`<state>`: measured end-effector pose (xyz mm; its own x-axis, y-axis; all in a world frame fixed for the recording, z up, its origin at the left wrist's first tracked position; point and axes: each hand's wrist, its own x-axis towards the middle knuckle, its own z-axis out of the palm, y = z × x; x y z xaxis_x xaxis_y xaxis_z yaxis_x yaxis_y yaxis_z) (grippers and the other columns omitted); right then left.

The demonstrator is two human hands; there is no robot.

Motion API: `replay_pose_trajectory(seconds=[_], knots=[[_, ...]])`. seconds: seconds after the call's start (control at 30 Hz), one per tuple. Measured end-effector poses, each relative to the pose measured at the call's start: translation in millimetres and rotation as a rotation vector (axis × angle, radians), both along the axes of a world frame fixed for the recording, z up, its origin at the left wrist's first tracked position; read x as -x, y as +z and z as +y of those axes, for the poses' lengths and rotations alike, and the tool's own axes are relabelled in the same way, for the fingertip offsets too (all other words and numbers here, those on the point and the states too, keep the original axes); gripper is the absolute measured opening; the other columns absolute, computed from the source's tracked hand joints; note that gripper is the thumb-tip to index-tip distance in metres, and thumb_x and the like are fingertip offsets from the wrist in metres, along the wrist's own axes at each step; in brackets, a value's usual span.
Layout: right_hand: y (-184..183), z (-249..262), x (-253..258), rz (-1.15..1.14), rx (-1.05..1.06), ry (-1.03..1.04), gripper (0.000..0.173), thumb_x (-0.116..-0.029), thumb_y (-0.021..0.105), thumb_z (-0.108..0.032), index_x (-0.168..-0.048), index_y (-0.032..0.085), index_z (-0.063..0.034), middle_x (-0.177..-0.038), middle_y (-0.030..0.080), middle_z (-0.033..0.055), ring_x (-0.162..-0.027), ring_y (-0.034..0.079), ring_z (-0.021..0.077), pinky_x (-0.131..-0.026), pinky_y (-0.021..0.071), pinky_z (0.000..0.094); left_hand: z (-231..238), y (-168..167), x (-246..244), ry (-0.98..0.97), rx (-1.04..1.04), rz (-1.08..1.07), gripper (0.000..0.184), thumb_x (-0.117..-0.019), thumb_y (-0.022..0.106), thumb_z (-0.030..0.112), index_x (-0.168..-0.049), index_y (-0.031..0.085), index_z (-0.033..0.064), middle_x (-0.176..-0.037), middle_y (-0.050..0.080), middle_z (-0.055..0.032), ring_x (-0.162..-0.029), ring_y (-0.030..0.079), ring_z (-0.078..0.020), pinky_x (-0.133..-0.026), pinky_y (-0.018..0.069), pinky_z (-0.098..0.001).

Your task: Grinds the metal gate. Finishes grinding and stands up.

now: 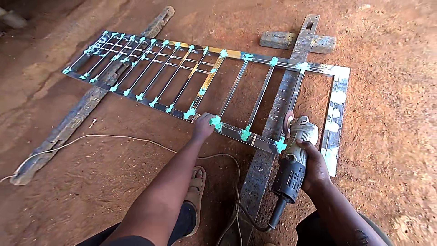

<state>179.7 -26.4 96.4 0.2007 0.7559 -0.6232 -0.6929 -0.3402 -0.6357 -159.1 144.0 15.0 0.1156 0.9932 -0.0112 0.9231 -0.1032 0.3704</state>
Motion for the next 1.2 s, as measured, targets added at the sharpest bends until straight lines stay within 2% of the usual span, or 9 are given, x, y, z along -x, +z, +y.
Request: replay_pose_trajectory(seconds=[0.27, 0.4, 0.6, 0.77, 0.83, 0.93, 1.0, 1.1, 1.2], knots=[[7, -6, 0, -0.009, -0.029, 0.021, 0.028, -0.1001, 0.059, -0.032, -0.113, 0.065, -0.0074, -0.085, 0.071, 0.0144, -0.069, 0.072, 0.0224, -0.060, 0.0624, 0.0386, 10, 4, -18, -0.050, 0.021, 0.049, 0.039, -0.0877, 0.074, 0.002, -0.126, 0.072, 0.0078, -0.133, 0.067, -0.0125, -0.122, 0.064, -0.0326, -0.106, 0.0501, -0.0534], [6, -6, -1, 0.015, -0.027, 0.013, 0.029, -0.1004, 0.058, -0.032, -0.113, 0.064, -0.0067, -0.085, 0.071, 0.0152, -0.068, 0.072, 0.0233, -0.060, 0.0621, 0.0399, 2, 2, -3, 0.081, -0.024, 0.065, 0.038, -0.0884, 0.073, 0.003, -0.126, 0.071, 0.0064, -0.133, 0.066, -0.0148, -0.120, 0.065, -0.0349, -0.103, 0.0516, -0.0561], [8, -9, -6, 0.033, -0.017, 0.025, 0.028, -0.0994, 0.059, -0.030, -0.115, 0.063, -0.0068, -0.085, 0.070, 0.0158, -0.068, 0.072, 0.0236, -0.060, 0.0624, 0.0406, -16, 8, -20, -0.156, 0.062, 0.023, 0.040, -0.0881, 0.076, 0.006, -0.127, 0.072, 0.0102, -0.133, 0.067, -0.0127, -0.124, 0.063, -0.0321, -0.107, 0.0505, -0.0543], [9, -4, -12, 0.005, -0.042, -0.007, 0.030, -0.1033, 0.053, -0.030, -0.119, 0.061, -0.0053, -0.086, 0.070, 0.0172, -0.071, 0.071, 0.0253, -0.062, 0.0618, 0.0419, -96, -14, -73, 0.264, 0.224, -0.741, 0.051, -0.0888, 0.081, 0.015, -0.135, 0.062, 0.0046, -0.123, 0.070, -0.0169, -0.109, 0.069, -0.0280, -0.096, 0.0582, -0.0494], [10, -1, -15, 0.020, -0.051, -0.038, 0.031, -0.1037, 0.052, -0.029, -0.119, 0.060, -0.0026, -0.086, 0.069, 0.0194, -0.071, 0.071, 0.0274, -0.063, 0.0618, 0.0435, -134, -32, -96, 0.248, 0.395, -0.870, 0.053, -0.0850, 0.083, 0.014, -0.132, 0.063, 0.0018, -0.118, 0.071, -0.0165, -0.103, 0.071, -0.0257, -0.092, 0.0609, -0.0457], [12, -2, -14, 0.063, -0.047, -0.062, 0.029, -0.1024, 0.053, -0.025, -0.117, 0.060, -0.0009, -0.084, 0.069, 0.0192, -0.070, 0.070, 0.0267, -0.063, 0.0617, 0.0425, -174, -47, -114, -0.049, 0.582, -0.483, 0.051, -0.0831, 0.083, 0.025, -0.129, 0.069, 0.0077, -0.125, 0.071, -0.0110, -0.112, 0.070, -0.0226, -0.102, 0.0561, -0.0449], [11, -1, -13, 0.075, -0.054, -0.044, 0.029, -0.1017, 0.054, -0.024, -0.117, 0.059, -0.0004, -0.085, 0.069, 0.0189, -0.071, 0.071, 0.0260, -0.064, 0.0619, 0.0419, -183, -48, -121, -0.124, 0.543, -0.285, 0.045, -0.0851, 0.080, 0.030, -0.125, 0.072, 0.0108, -0.130, 0.067, -0.0100, -0.106, 0.070, -0.0216, -0.096, 0.0574, -0.0415], [7, -3, -12, 0.093, -0.069, -0.010, 0.033, -0.0967, 0.059, -0.025, -0.119, 0.058, -0.0001, -0.086, 0.068, 0.0200, -0.070, 0.070, 0.0273, -0.064, 0.0620, 0.0430, -187, -49, -122, -0.077, 0.522, -0.277, 0.045, -0.0864, 0.079, 0.032, -0.124, 0.072, 0.0089, -0.125, 0.067, -0.0130, -0.095, 0.070, -0.0231, -0.090, 0.0583, -0.0401], [7, -3, -7, 0.092, -0.074, 0.004, 0.034, -0.0957, 0.059, -0.027, -0.118, 0.058, -0.0009, -0.084, 0.068, 0.0191, -0.069, 0.070, 0.0271, -0.062, 0.0618, 0.0432, -187, -51, -115, -0.165, 0.496, -0.256, 0.049, -0.0910, 0.073, 0.030, -0.138, 0.066, 0.0202, -0.138, 0.061, -0.0113, -0.113, 0.065, -0.0241, -0.099, 0.0545, -0.0430]])
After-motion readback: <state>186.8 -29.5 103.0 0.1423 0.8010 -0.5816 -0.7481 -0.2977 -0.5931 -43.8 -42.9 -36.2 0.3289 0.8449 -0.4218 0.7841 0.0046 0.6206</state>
